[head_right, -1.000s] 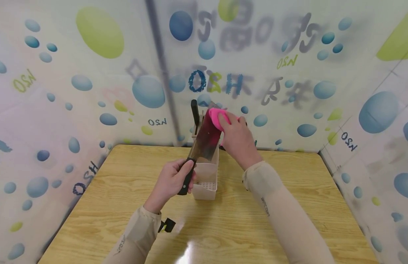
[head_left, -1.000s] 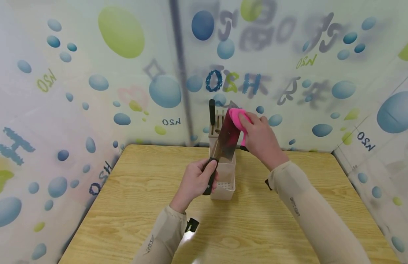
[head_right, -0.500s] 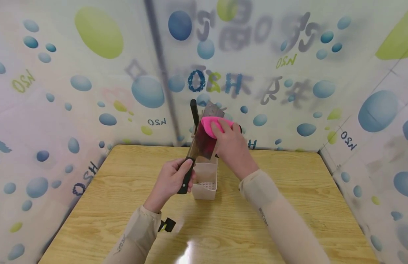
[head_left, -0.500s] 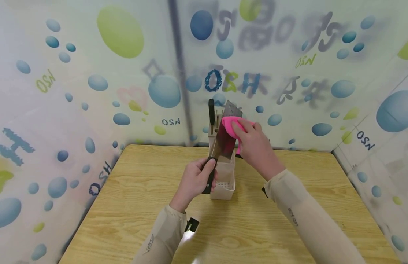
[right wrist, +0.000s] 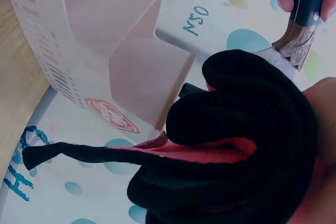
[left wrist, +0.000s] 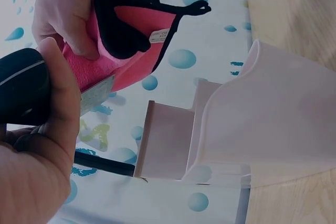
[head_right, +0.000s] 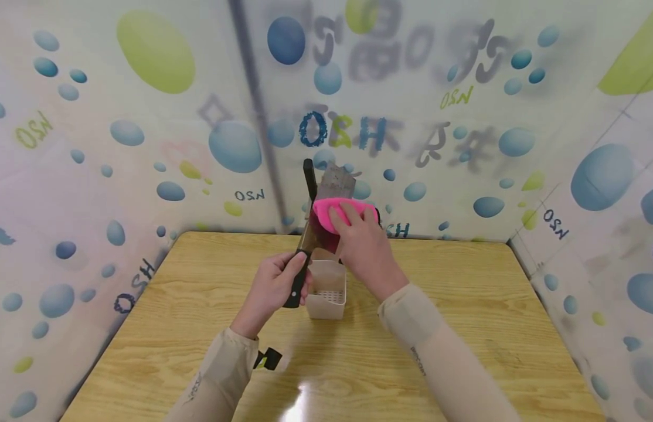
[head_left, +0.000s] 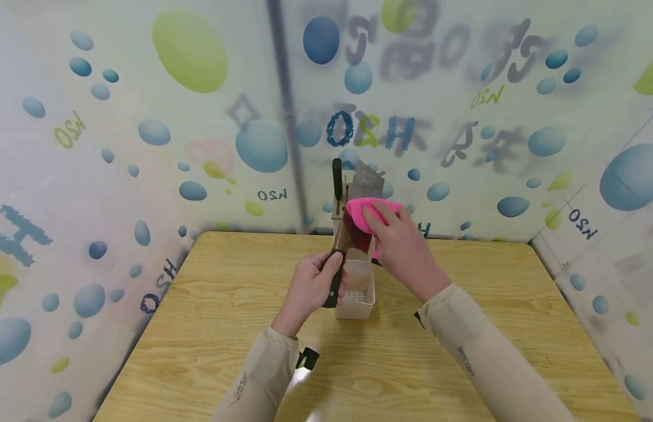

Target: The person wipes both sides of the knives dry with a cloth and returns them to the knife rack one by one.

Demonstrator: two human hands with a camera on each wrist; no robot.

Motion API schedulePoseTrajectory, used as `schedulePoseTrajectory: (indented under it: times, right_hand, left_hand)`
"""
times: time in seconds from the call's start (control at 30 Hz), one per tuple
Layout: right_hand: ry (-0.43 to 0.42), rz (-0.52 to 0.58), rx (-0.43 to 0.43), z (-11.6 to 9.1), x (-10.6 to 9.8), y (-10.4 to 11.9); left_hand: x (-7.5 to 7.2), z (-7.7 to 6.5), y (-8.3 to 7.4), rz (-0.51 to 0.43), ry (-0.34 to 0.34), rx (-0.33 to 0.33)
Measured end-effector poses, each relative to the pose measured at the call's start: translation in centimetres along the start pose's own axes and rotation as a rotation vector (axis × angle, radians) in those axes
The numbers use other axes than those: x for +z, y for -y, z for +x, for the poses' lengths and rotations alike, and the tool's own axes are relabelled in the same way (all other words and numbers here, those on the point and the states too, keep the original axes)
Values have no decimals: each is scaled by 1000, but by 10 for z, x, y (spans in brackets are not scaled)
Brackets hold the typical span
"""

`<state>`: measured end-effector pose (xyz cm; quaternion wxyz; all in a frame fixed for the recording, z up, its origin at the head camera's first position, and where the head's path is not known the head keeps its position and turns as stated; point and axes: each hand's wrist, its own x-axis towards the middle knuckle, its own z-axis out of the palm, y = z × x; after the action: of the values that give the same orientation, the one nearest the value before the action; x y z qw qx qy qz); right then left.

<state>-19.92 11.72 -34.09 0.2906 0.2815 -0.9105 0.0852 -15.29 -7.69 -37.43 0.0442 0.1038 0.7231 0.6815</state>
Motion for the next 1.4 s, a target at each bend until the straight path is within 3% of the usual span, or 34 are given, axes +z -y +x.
schedulePoseTrajectory:
  times: [0.23, 0.93, 1.4]
  right_hand:
    - [-2, 1, -30, -5, 2, 7]
    - [15, 36, 0, -21, 7, 18]
    - [9, 8, -33, -28, 4, 24]
  left_hand:
    - [-3, 2, 6, -26, -8, 12]
    - [-3, 2, 5, -67, -45, 26]
    - [-2, 1, 4, -66, -62, 76]
